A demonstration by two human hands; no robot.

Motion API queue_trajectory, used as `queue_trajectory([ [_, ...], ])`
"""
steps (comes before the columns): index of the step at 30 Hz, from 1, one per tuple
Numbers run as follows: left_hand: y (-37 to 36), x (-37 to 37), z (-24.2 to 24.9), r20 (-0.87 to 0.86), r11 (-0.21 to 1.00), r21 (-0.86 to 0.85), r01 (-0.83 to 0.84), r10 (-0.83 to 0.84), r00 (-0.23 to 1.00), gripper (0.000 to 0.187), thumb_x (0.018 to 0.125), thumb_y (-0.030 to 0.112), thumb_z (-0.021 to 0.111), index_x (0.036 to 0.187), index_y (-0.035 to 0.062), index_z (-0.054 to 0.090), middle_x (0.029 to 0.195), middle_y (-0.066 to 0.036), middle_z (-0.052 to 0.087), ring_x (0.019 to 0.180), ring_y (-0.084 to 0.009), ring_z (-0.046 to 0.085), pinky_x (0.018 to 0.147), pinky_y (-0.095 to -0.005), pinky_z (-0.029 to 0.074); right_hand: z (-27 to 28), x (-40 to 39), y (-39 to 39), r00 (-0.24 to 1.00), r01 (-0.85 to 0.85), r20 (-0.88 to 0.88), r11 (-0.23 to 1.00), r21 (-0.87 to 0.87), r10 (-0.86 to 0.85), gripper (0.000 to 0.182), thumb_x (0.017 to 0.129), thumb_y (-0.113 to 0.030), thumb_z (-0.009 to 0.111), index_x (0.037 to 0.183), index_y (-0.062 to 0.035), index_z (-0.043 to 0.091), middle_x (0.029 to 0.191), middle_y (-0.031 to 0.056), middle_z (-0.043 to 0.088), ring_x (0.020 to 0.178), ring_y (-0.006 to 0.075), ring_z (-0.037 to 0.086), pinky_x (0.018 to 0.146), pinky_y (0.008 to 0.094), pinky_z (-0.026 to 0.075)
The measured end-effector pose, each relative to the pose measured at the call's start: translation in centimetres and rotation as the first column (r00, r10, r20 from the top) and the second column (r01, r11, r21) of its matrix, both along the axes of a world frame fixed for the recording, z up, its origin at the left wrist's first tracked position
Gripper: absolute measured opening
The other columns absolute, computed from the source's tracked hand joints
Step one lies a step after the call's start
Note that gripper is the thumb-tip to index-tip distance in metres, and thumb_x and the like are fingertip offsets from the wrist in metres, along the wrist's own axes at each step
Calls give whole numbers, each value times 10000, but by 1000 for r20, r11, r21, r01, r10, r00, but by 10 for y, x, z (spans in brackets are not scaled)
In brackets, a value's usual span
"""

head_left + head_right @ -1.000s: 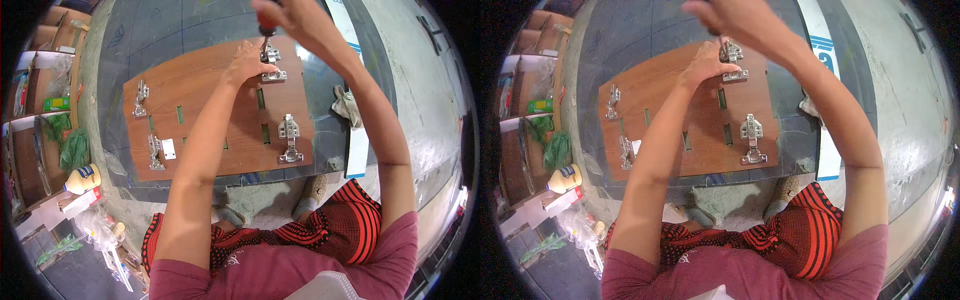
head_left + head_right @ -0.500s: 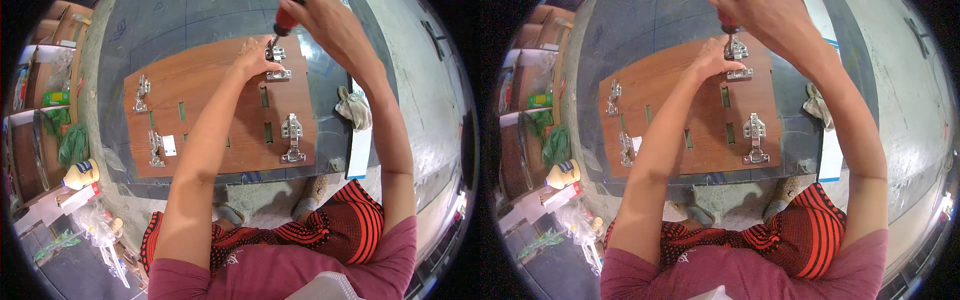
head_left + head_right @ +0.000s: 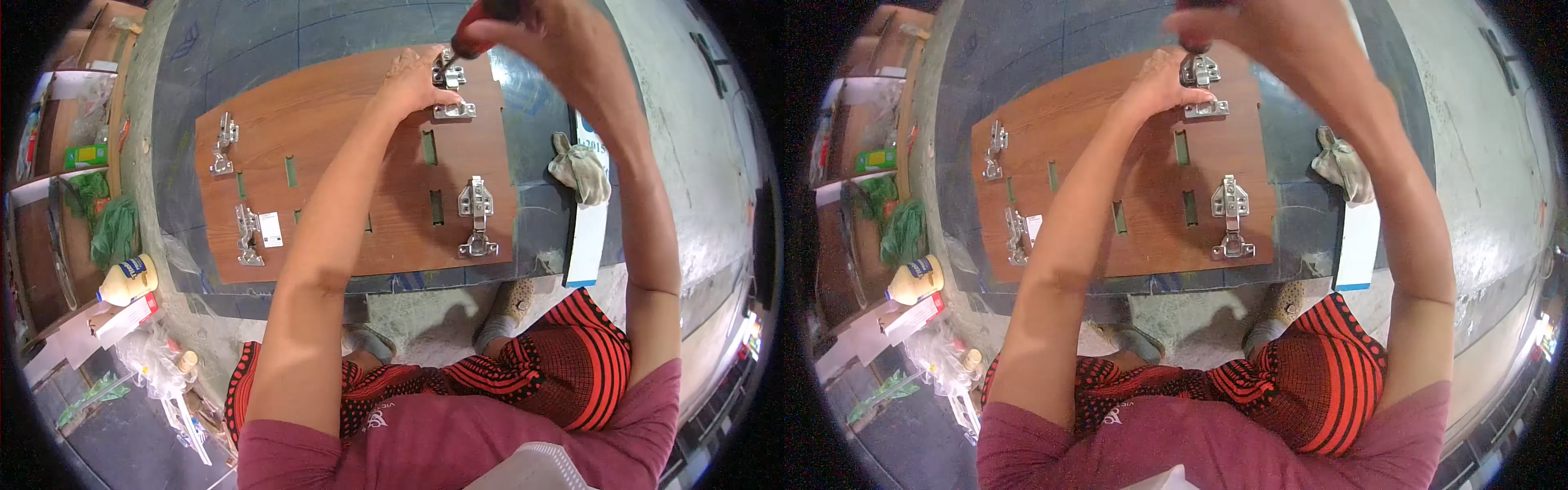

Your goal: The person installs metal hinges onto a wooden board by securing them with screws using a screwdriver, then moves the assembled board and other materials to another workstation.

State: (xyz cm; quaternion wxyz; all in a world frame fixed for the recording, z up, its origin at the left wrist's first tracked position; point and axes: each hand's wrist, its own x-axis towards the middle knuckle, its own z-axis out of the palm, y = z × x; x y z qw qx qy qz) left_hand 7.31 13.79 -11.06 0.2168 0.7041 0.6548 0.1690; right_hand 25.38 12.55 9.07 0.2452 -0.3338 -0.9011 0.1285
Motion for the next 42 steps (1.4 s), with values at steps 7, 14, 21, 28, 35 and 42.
queue_trajectory([
  [7, -3, 2, 2, 82, 999, 33, 13, -15, 997, 922, 553, 461, 800, 1314, 107, 417, 1191, -248, 473, 1151, -407, 430, 981, -456, 363, -16, -22, 19, 966, -43, -258, 984, -176, -4, 314, 883, -240, 576, 1038, 13, 471, 869, 121, 561, 794, 219, 591, 659, 319, 492],
  [14, 4, -2, -7, 43, 999, 31, 35, -36, 998, 946, 543, 437, 818, 1323, 101, 401, 1198, -222, 476, 1172, -382, 423, 997, -446, 350, -32, 0, 22, 894, -383, -316, 908, -168, 318, 332, 915, -192, 520, 1134, 22, 392, 884, 152, 543, 818, 228, 582, 729, 333, 466],
  [21, 1, -2, 1, 65, 991, 111, 80, -87, 994, 708, 570, 460, 787, 1105, 38, 595, 1152, -261, 519, 1147, -393, 435, 979, -431, 358, -35, -19, 25, 961, -159, -273, 912, -379, 54, 376, 827, -266, 658, 1017, -29, 436, 883, 161, 579, 819, 248, 585, 721, 358, 477],
  [28, 1, 3, 15, 22, 993, -59, 104, -103, 994, 777, 573, 435, 799, 1201, 73, 521, 1189, -245, 518, 1135, -376, 473, 945, -423, 400, -6, -3, 15, 951, -200, -308, 816, -542, 29, 321, 861, -284, 612, 987, -25, 472, 902, 158, 624, 829, 231, 622, 739, 341, 532],
  [35, 1, 4, 8, 0, 999, -53, -9, 9, 1000, 965, 529, 466, 812, 1339, 153, 390, 1221, -221, 467, 1193, -361, 423, 990, -419, 371, -26, 18, 25, 883, -89, -449, 890, -446, -137, 356, 847, -268, 650, 1014, 0, 487, 817, 120, 620, 750, 195, 616, 655, 302, 497],
  [42, 0, 3, 6, 26, 1000, -6, 16, -16, 1000, 976, 545, 451, 816, 1332, 52, 398, 1211, -236, 490, 1165, -371, 452, 1003, -411, 359, -45, 15, 25, 893, -43, -410, 869, -492, -188, 363, 845, -253, 654, 1021, 15, 483, 837, 137, 646, 749, 178, 623, 674, 303, 490],
])
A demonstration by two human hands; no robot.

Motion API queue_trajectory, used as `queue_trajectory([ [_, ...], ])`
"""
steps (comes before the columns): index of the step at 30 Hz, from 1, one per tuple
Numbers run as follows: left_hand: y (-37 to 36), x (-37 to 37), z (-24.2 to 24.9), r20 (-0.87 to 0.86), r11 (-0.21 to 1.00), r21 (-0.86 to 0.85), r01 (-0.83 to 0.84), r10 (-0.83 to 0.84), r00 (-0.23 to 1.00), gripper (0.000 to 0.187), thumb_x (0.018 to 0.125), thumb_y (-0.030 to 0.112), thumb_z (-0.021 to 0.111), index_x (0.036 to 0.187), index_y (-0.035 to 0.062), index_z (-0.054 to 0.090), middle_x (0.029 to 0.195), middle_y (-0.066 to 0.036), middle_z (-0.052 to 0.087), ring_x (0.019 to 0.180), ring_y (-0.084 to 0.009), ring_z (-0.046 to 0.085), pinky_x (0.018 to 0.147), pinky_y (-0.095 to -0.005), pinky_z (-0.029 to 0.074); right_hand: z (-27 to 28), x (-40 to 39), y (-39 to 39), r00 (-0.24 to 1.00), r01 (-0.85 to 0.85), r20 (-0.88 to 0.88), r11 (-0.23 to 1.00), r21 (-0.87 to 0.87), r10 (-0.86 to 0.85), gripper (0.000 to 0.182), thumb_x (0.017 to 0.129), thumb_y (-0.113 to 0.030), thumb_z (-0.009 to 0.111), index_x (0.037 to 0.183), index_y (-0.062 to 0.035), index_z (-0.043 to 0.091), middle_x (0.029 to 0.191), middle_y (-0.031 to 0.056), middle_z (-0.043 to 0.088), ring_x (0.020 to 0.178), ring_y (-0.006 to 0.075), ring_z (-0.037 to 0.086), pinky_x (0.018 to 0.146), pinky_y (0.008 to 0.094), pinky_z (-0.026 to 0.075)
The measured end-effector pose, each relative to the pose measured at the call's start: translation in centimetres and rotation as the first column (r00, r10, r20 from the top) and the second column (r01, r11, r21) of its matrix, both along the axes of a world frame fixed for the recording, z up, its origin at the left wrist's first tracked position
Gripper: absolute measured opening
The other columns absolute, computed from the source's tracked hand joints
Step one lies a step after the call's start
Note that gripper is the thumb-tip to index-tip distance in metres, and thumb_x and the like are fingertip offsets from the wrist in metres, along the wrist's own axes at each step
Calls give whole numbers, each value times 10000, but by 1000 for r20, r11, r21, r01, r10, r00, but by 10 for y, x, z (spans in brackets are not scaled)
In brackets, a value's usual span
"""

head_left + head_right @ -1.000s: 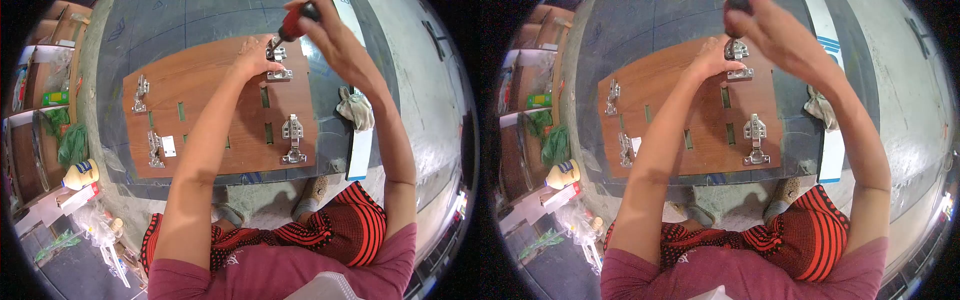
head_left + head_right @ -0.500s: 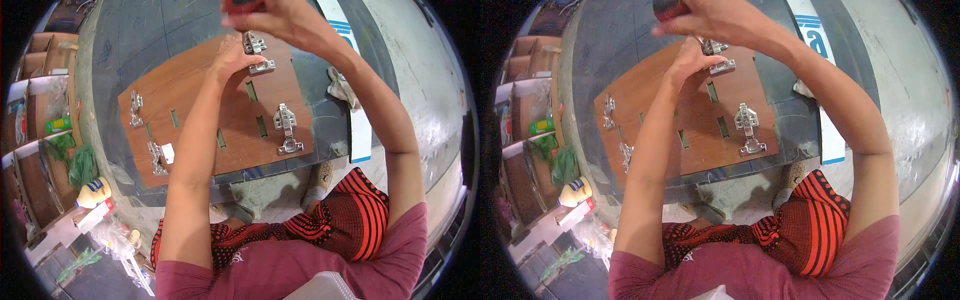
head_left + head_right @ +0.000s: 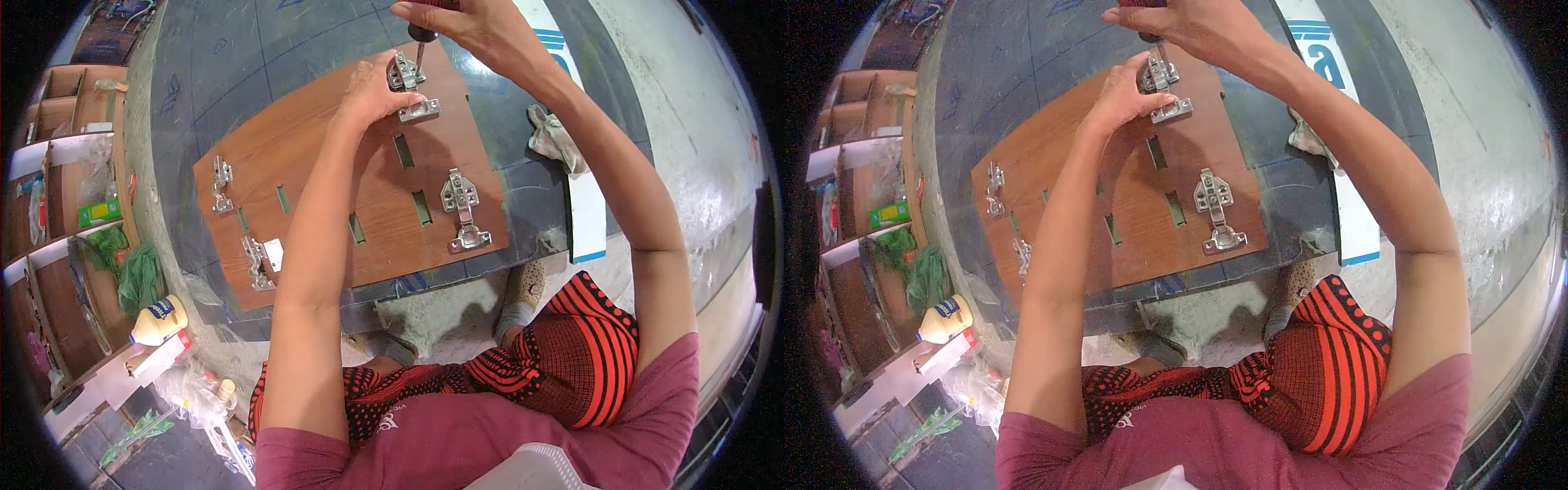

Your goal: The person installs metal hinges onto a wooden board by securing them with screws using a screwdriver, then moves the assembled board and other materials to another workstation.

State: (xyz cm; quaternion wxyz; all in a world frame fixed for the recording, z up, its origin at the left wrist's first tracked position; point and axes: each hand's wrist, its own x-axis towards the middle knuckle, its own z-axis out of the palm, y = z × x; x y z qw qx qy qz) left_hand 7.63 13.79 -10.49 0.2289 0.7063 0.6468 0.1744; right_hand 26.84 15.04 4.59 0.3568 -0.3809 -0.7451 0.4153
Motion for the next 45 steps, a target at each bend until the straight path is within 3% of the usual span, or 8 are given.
queue_trajectory([
  [9, 1, 1, 0, -34, 1000, 1, 0, 0, 999, 961, 549, 445, 816, 1322, 45, 409, 1232, -236, 485, 1169, -360, 454, 999, -409, 364, 1, 2, 4, 998, 14, 66, 998, 56, -17, 409, 862, -264, 628, 1092, 12, 433, 839, 132, 632, 747, 198, 618, 655, 316, 488],
  [12, 1, 0, 2, -12, 1000, -2, 19, -19, 1000, 956, 555, 440, 813, 1323, 42, 407, 1237, -247, 479, 1171, -363, 454, 996, -412, 368, 1, 5, 7, 988, -152, 72, 927, 343, 136, 417, 880, -284, 599, 1100, 12, 404, 822, 125, 606, 734, 199, 603, 644, 311, 482],
  [15, 0, 0, 5, -9, 1000, -27, 7, -7, 1000, 947, 559, 434, 811, 1325, 51, 407, 1237, -257, 472, 1175, -368, 450, 994, -414, 370, 16, 3, -1, 977, -208, 50, 975, 71, 205, 393, 899, -280, 560, 1103, 16, 402, 821, 119, 583, 740, 184, 579, 678, 299, 469],
  [17, 0, 0, 1, -3, 1000, -22, -6, 6, 1000, 947, 546, 439, 816, 1328, 98, 404, 1226, -247, 467, 1179, -371, 436, 995, -420, 366, 33, -1, -8, 972, 44, 231, 999, -24, -38, 376, 904, -265, 548, 1094, 28, 409, 818, 99, 562, 742, 173, 563, 691, 296, 461],
  [23, 0, 0, 4, -20, 997, -67, -39, 38, 999, 957, 534, 458, 818, 1337, 159, 391, 1226, -237, 449, 1195, -377, 412, 993, -427, 368, 12, 11, 14, 972, -201, 140, 977, 74, 190, 439, 877, -295, 594, 1075, 54, 416, 852, 136, 596, 767, 192, 595, 658, 319, 472],
  [29, 3, 0, 0, -24, 998, -58, -24, 22, 999, 972, 530, 468, 819, 1346, 175, 380, 1225, -224, 453, 1195, -376, 417, 993, -428, 373, 26, 6, 10, 969, 30, 245, 1000, -1, -29, 456, 851, -280, 620, 1110, 39, 422, 959, 172, 600, 892, 218, 591, 760, 318, 456],
  [35, 3, -2, -4, -6, 999, -38, -22, 21, 1000, 980, 519, 472, 825, 1341, 173, 383, 1222, -222, 458, 1197, -376, 414, 990, -431, 372, 29, 13, -6, 954, -176, 279, 957, 230, 109, 433, 856, -243, 583, 1126, 46, 407, 963, 196, 591, 916, 242, 584, 816, 332, 443],
  [45, 3, -3, -3, 24, 999, -48, -7, 8, 1000, 980, 524, 462, 825, 1346, 174, 374, 1229, -221, 450, 1201, -380, 406, 1001, -434, 358, -2, 4, 14, 979, -150, 154, 985, 81, 136, 413, 838, -245, 620, 1079, 25, 420, 909, 151, 592, 877, 210, 581, 783, 322, 445],
])
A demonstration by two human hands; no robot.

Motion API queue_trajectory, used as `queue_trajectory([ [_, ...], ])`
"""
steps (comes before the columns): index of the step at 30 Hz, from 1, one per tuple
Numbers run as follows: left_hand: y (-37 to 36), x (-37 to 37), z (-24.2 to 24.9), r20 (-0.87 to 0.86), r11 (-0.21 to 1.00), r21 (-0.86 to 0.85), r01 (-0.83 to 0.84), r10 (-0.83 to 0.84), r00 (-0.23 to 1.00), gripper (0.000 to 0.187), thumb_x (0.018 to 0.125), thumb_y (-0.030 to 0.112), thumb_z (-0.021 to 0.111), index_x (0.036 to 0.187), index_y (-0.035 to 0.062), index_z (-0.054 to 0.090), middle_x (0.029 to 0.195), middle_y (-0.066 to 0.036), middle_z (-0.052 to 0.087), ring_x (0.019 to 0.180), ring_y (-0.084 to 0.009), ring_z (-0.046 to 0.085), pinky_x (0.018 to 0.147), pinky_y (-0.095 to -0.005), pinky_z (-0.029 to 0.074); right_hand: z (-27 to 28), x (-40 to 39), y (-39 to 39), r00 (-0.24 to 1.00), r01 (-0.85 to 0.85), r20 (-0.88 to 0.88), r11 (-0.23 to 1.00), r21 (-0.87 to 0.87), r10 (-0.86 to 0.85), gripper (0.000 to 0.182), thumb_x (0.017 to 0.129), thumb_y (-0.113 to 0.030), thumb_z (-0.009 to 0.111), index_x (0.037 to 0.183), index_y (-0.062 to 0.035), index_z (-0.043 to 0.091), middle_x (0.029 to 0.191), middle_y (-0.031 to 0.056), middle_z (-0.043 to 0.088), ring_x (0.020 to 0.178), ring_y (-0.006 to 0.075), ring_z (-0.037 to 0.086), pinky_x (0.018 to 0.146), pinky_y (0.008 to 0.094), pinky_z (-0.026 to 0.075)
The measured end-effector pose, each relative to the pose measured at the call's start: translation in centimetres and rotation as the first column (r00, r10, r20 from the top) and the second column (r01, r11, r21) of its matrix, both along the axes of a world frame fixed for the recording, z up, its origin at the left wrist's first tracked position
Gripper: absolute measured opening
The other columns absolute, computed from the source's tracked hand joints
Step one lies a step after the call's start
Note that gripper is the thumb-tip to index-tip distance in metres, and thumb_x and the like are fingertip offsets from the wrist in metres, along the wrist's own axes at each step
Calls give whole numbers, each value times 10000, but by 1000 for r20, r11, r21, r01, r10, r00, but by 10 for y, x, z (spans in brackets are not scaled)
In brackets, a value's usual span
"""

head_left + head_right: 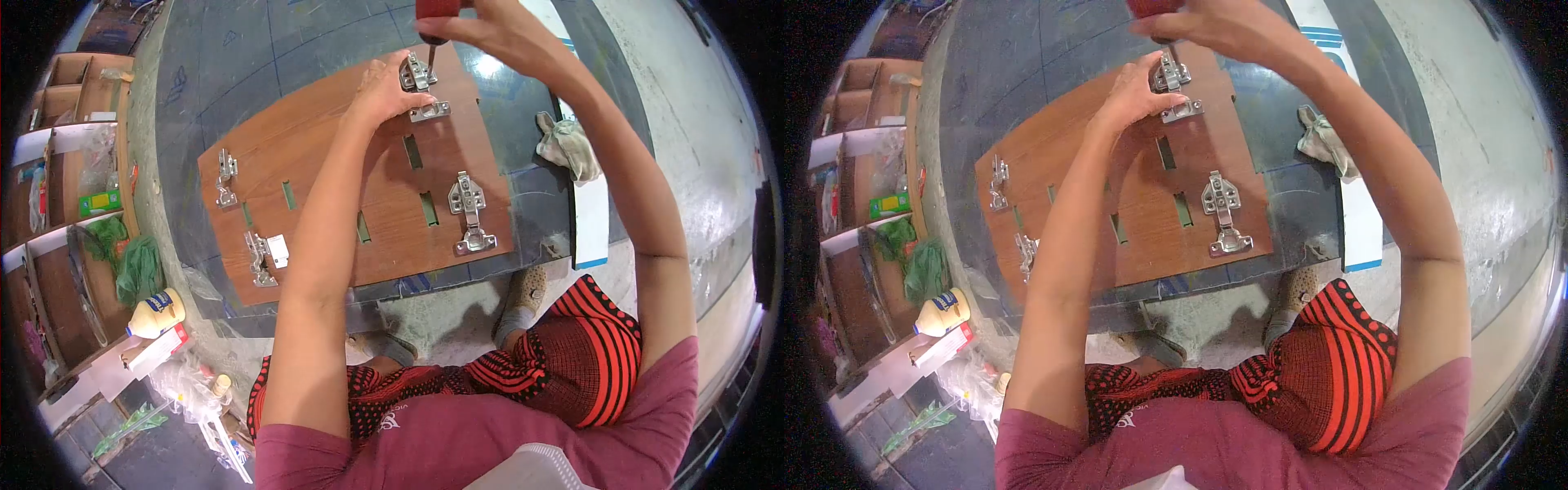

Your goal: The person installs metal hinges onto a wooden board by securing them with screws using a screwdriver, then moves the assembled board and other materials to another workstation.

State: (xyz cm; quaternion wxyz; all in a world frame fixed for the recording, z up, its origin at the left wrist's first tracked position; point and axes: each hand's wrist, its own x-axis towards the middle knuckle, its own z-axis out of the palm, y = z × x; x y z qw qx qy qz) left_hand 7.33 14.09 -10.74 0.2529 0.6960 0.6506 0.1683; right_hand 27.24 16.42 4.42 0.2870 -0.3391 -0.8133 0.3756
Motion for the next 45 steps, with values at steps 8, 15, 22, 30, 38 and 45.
queue_trajectory([
  [8, -1, 2, 6, -42, 999, -35, -31, 29, 999, 987, 518, 458, 828, 1349, 182, 370, 1220, -222, 449, 1189, -383, 418, 984, -448, 372, -5, 8, 11, 997, -14, -78, 992, -127, 4, 397, 830, -285, 633, 1054, -22, 438, 873, 72, 529, 850, 183, 526, 798, 338, 427],
  [15, -2, 4, 7, -34, 999, -21, -26, 26, 999, 965, 525, 457, 826, 1338, 177, 387, 1198, -214, 472, 1176, -375, 432, 987, -431, 374, -7, -6, 10, 998, 45, 40, 997, -70, -42, 428, 803, -263, 640, 1091, -26, 429, 979, 108, 539, 925, 198, 526, 796, 323, 417],
  [22, -3, 2, 6, -32, 1000, -13, -13, 13, 999, 957, 537, 449, 823, 1343, 189, 379, 1208, -213, 467, 1177, -380, 429, 988, -432, 370, -8, -6, 3, 993, -117, 5, 992, -55, 117, 410, 833, -219, 609, 1137, -13, 429, 1037, 142, 557, 988, 205, 538, 872, 339, 413],
  [30, -4, 5, 8, -59, 999, 27, -17, 19, 998, 907, 552, 422, 820, 1309, 131, 415, 1162, -219, 509, 1140, -379, 463, 965, -421, 392, -13, 6, 12, 977, -155, -163, 984, -85, 140, 419, 817, -175, 609, 1160, -29, 418, 915, 102, 553, 873, 183, 531, 797, 301, 422],
  [38, 0, 8, 2, 144, 970, 180, 164, -191, 971, 736, 579, 299, 827, 1162, -20, 511, 978, -179, 639, 924, -285, 613, 827, -365, 469, -27, -8, 30, 989, -13, -146, 1000, 20, 16, 450, 747, -242, 642, 1033, 22, 417, 799, 206, 555, 756, 314, 555, 692, 404, 426],
  [45, 2, 9, 14, 120, 993, -50, 103, -97, 988, 849, 643, 357, 797, 1293, -23, 407, 1152, -204, 555, 1093, -283, 522, 943, -371, 392, -25, -6, 19, 948, -256, -181, 965, 56, 262, 410, 744, -182, 629, 1038, 35, 444, 878, 217, 581, 812, 305, 569, 727, 388, 430],
])
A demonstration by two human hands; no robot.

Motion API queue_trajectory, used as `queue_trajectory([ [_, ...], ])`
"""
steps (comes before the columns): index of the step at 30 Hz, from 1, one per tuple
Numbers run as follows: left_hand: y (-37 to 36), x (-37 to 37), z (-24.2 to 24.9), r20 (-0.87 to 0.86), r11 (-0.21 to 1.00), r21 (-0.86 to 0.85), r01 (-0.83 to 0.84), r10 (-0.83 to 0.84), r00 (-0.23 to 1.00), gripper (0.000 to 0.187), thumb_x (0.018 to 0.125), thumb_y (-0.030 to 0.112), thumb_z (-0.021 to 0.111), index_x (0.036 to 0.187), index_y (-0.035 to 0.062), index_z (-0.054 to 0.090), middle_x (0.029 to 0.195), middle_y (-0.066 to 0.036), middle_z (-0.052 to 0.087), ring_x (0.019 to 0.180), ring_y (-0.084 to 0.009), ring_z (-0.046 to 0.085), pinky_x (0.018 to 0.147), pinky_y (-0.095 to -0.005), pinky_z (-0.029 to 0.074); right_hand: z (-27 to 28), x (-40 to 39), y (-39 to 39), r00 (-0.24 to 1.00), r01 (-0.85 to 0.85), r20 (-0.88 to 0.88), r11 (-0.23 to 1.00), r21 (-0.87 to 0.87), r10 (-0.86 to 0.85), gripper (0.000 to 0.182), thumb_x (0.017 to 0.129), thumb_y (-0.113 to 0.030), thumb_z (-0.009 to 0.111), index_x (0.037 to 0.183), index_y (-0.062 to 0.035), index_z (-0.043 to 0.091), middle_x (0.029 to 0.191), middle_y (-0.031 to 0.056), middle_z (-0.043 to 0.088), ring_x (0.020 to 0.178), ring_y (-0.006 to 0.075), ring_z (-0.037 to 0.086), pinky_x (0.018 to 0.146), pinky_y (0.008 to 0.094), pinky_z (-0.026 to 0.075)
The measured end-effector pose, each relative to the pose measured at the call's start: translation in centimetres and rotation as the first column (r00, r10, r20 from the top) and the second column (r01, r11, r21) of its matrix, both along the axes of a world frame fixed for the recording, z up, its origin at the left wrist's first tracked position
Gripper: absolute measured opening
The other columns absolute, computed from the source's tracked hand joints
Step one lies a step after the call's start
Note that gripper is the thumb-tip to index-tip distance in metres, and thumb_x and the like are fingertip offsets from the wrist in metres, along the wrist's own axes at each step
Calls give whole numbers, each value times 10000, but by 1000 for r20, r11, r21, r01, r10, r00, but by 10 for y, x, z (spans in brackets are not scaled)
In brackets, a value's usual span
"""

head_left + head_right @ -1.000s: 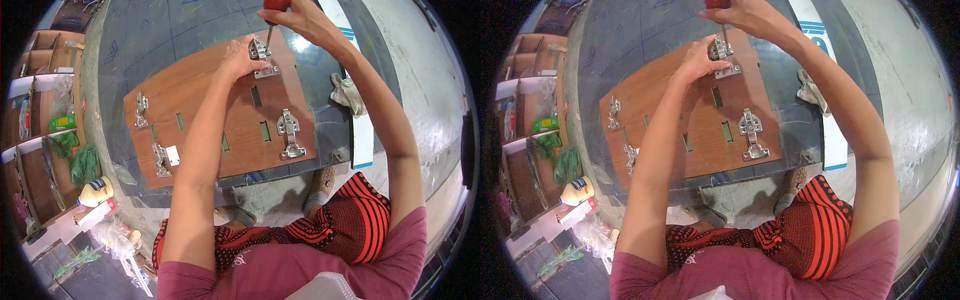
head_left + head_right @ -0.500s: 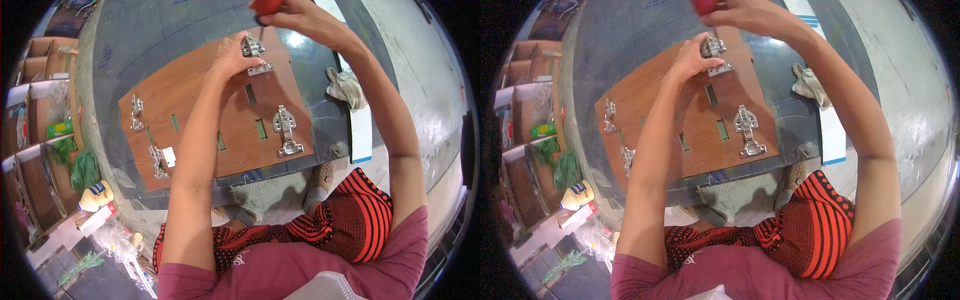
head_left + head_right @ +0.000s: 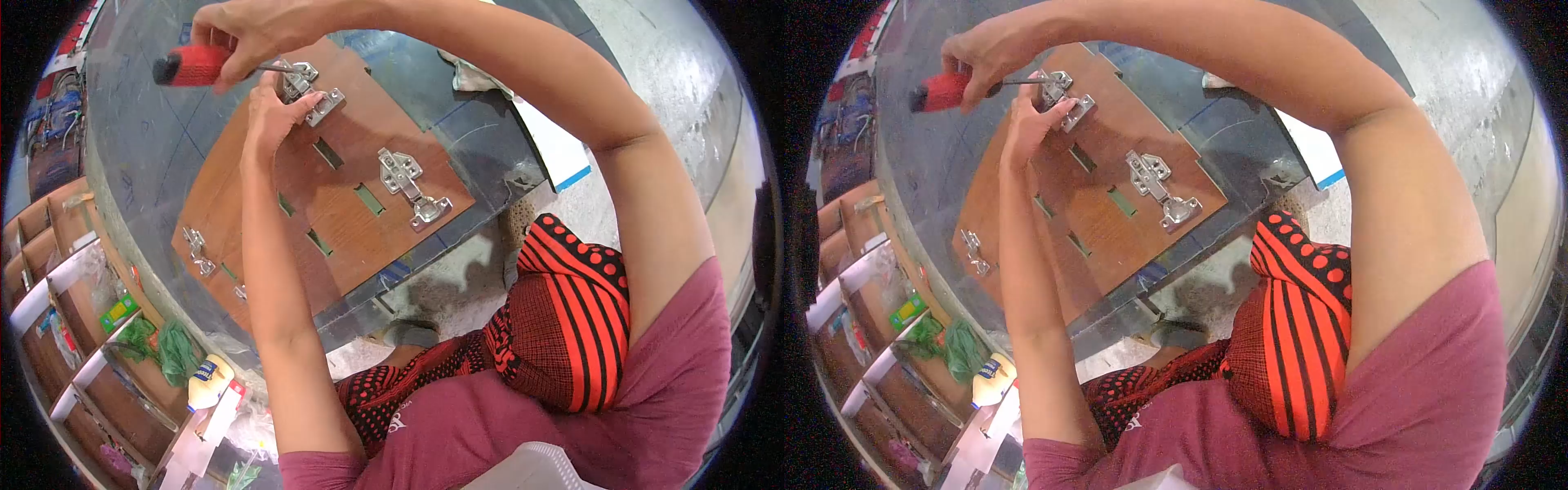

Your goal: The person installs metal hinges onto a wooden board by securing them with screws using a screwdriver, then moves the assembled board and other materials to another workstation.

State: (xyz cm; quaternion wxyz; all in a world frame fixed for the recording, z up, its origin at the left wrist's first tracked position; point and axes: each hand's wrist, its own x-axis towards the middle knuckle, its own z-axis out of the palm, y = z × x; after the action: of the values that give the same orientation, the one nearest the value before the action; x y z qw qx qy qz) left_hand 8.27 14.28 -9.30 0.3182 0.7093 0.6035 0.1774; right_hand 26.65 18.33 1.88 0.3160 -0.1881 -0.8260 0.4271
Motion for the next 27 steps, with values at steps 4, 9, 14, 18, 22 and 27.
queue_trajectory([
  [4, -3, 2, -1, -173, 993, 110, -53, 72, 982, 867, 641, 377, 792, 1308, -9, 392, 1210, -226, 511, 1145, -308, 483, 961, -389, 376, 3, 1, 6, 996, 84, -4, 996, -19, -84, 327, 737, -129, 604, 986, 25, 459, 773, 155, 552, 742, 248, 537, 687, 365, 419],
  [9, -5, 6, 14, -58, 998, -57, 4, -7, 998, 912, 633, 417, 790, 1321, -13, 372, 1244, -241, 478, 1183, -327, 453, 989, -388, 359, 2, -1, 5, 978, -205, 29, 977, -63, 208, 204, 709, -95, 598, 878, -7, 525, 699, 48, 500, 660, 160, 487, 593, 316, 395],
  [14, 3, -7, -11, -79, 997, 81, -11, 18, 997, 925, 616, 419, 797, 1313, -27, 383, 1237, -236, 493, 1164, -319, 476, 977, -381, 377, -4, 15, 27, 982, 124, -119, 978, -167, -144, 244, 724, -160, 672, 831, 5, 527, 688, 37, 530, 614, 133, 487, 556, 310, 400],
  [18, -1, -4, -10, -57, 991, 131, -19, 27, 998, 924, 578, 408, 819, 1283, -36, 418, 1166, -227, 546, 1092, -327, 531, 923, -383, 426, 6, 21, 2, 984, 176, 26, 984, -21, -175, 328, 751, -196, 664, 937, 12, 492, 789, 134, 575, 722, 216, 551, 678, 336, 427],
  [22, 3, -7, -14, -71, 994, 103, -27, 35, 997, 911, 550, 413, 832, 1251, -33, 457, 1077, -218, 597, 1016, -340, 575, 876, -389, 459, 39, 12, -25, 930, 365, 24, 928, 74, -367, 342, 797, -206, 614, 989, 33, 463, 812, 239, 585, 749, 340, 583, 694, 386, 440],
  [27, 6, -9, -16, -38, 991, 129, 22, -18, 999, 898, 547, 398, 837, 1249, -20, 464, 1057, -214, 597, 1001, -339, 576, 870, -393, 460, 36, -2, -32, 957, 289, 10, 957, 39, -289, 365, 805, -201, 614, 1008, 51, 447, 858, 275, 592, 820, 408, 585, 720, 423, 447],
])
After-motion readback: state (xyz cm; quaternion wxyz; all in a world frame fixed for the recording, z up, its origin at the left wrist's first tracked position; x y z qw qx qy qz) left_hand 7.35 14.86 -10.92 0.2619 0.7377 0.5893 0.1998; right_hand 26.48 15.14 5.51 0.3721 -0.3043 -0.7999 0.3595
